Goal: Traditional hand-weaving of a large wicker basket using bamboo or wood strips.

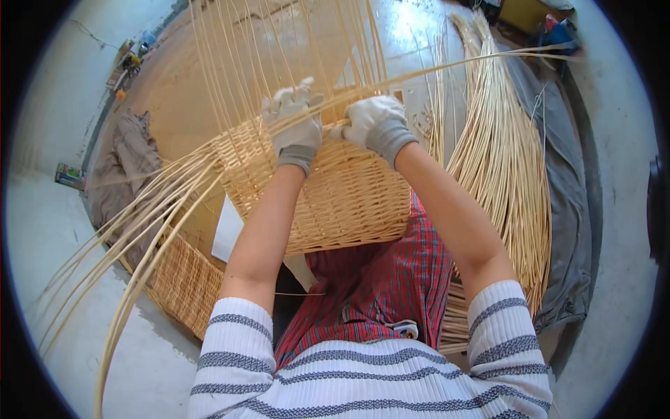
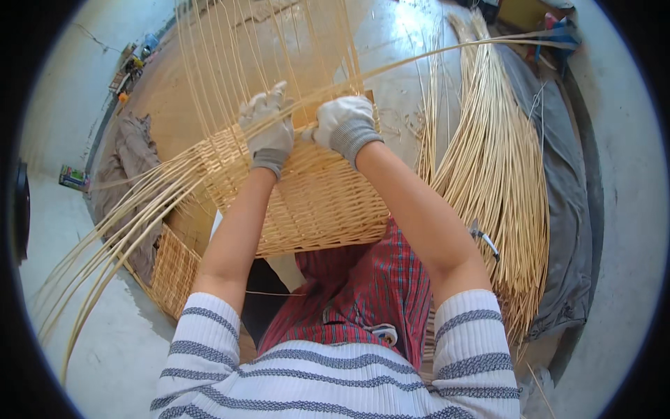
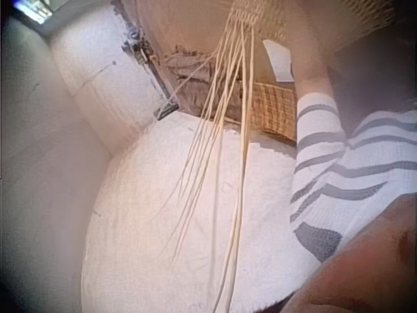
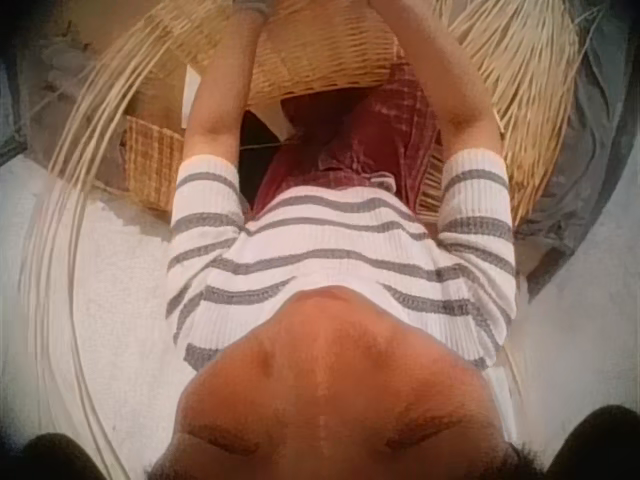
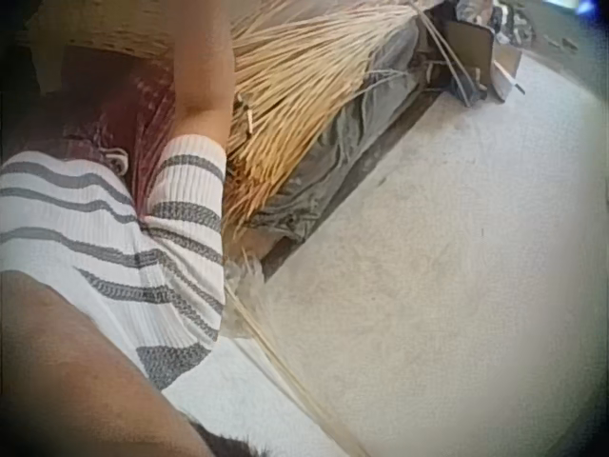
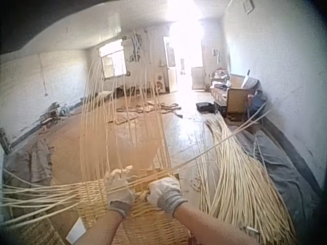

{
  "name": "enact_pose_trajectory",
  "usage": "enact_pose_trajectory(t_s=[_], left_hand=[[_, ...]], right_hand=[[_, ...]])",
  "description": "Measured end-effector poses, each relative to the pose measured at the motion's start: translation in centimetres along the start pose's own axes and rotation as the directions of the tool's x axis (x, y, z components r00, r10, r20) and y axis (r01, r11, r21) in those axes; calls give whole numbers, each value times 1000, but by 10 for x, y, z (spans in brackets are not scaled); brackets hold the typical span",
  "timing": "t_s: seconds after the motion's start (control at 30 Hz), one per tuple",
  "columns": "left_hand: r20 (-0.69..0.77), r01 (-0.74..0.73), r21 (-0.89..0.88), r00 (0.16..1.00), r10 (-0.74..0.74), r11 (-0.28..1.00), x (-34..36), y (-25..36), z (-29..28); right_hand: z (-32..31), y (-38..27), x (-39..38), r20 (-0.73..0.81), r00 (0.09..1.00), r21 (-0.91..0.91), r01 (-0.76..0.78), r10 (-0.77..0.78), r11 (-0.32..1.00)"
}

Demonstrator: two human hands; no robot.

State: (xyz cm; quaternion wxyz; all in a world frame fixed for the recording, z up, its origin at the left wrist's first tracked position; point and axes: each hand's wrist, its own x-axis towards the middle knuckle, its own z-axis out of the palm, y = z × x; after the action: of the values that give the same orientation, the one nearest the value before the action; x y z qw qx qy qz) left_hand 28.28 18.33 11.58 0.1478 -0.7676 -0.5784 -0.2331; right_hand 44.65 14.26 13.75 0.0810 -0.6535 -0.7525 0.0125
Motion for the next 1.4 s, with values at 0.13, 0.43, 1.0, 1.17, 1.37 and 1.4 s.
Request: enact_pose_trajectory(t_s=[0.13,0.43,1.0,1.17,1.37,1.4], left_hand=[[-32,-12,-57,999,10,998,5,-16,27],[-142,-30,-13,989,28,999,6,-6,34],[297,21,-167,954,30,986,-285,-46,-65],[42,392,-441,908,-417,808,-282,-82,-64],[-182,283,-613,858,-481,737,-219,-125,-86],[-41,314,-762,849,-527,566,-215,-125,-86]], right_hand=[[-2,-9,2,33,997,-33,-67,68,997],[14,-5,-5,-162,984,-13,-74,71,997],[33,-32,-114,-401,915,69,69,-35,995],[53,-22,-113,-441,897,45,36,-12,998],[31,-68,-137,-492,861,44,-123,129,991],[29,-81,-151,-417,883,62,-210,216,976]])
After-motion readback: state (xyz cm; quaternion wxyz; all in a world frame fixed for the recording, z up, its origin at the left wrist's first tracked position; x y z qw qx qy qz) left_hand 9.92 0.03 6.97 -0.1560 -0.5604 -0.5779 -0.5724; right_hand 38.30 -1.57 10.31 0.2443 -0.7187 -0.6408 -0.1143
